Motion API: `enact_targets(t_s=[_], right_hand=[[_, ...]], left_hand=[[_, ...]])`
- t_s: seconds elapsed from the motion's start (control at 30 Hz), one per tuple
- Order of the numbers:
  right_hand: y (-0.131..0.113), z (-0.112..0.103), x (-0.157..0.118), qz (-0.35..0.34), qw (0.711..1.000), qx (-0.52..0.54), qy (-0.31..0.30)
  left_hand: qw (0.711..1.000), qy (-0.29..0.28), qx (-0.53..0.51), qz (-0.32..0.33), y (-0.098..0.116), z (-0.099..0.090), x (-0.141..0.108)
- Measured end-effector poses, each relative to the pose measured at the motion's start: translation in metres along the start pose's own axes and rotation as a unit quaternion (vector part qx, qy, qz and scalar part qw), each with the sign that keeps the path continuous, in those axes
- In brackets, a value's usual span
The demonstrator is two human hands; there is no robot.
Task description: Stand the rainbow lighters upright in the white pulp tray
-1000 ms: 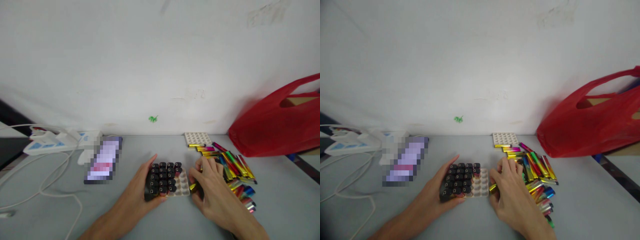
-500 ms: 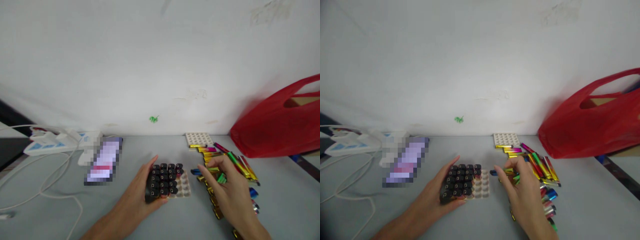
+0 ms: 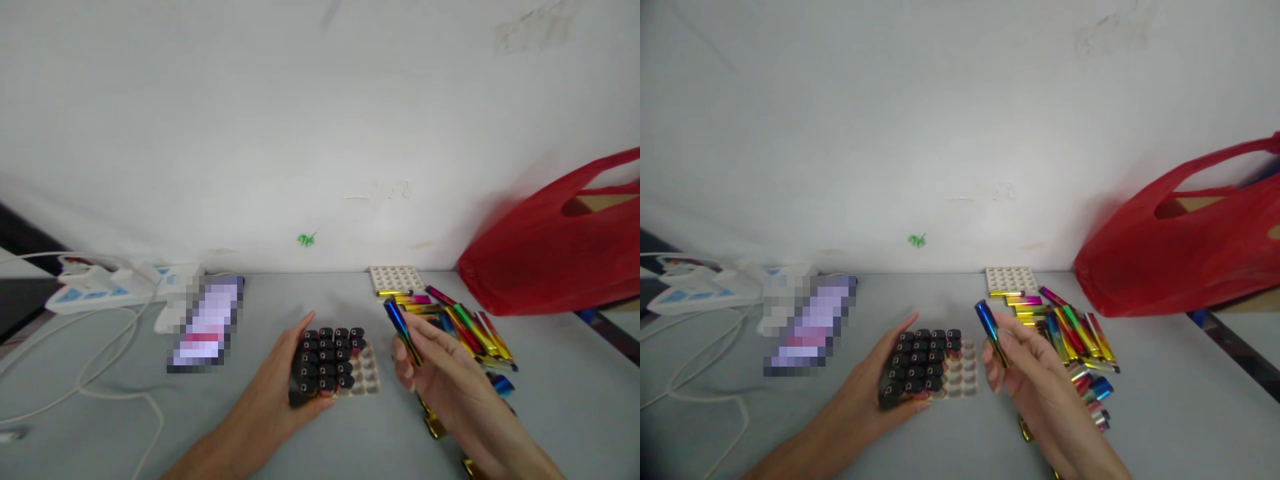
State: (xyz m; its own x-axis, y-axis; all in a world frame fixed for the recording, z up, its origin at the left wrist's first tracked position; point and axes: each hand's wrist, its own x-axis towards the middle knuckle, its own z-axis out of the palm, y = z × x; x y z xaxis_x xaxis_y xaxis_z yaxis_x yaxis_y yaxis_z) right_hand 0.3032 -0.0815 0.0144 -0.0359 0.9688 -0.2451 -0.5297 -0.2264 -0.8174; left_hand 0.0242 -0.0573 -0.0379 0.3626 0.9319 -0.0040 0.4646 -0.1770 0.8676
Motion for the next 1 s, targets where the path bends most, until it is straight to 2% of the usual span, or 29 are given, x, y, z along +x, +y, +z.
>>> enact_targets(t_s=[0.13,0.23,0.27,0.3,0.37,0.4,0.47,0.5,0.6,0.7,0.83,1.0], right_hand=[[-0.001,0.004,-0.004,0.026,0.999,0.025,-0.031],[0.001,0.003,-0.004,0.025,0.999,0.036,-0.011],[0.001,0.002,-0.004,0.022,0.999,0.04,-0.006],[0.001,0.002,-0.003,0.019,0.999,0.044,-0.004],[0.001,0.0,-0.002,0.017,0.998,0.054,-0.01],[0.001,0.0,-0.002,0.017,0.998,0.062,-0.014],[0.0,0.0,-0.001,0.023,0.997,0.073,-0.021],[-0.001,0.001,-0.001,0.029,0.996,0.075,-0.024],[0.0,0.002,-0.001,0.041,0.995,0.079,-0.034],[0.003,0.003,-0.002,0.041,0.994,0.082,-0.053],[0.005,0.005,-0.003,0.045,0.994,0.076,-0.07],[0.003,0.005,-0.003,0.047,0.995,0.078,-0.046]], left_hand=[[0.999,-0.005,0.013,0.031,0.002,-0.004,-0.005],[0.994,-0.019,0.002,0.107,0.006,-0.012,-0.014],[0.991,-0.004,-0.008,0.132,0.008,-0.015,-0.015],[0.988,0.026,-0.01,0.152,0.01,-0.018,-0.015],[0.978,0.125,0.016,0.167,0.013,-0.025,-0.008],[0.97,0.184,0.042,0.155,0.014,-0.03,-0.002],[0.947,0.284,0.121,0.086,0.012,-0.042,0.014],[0.936,0.299,0.175,0.061,0.009,-0.049,0.022],[0.892,0.27,0.361,0.036,-0.01,-0.072,0.044],[0.851,0.228,0.471,0.043,-0.029,-0.088,0.055],[0.837,0.193,0.512,0.031,-0.035,-0.095,0.052],[0.843,0.228,0.486,0.018,-0.018,-0.096,0.023]])
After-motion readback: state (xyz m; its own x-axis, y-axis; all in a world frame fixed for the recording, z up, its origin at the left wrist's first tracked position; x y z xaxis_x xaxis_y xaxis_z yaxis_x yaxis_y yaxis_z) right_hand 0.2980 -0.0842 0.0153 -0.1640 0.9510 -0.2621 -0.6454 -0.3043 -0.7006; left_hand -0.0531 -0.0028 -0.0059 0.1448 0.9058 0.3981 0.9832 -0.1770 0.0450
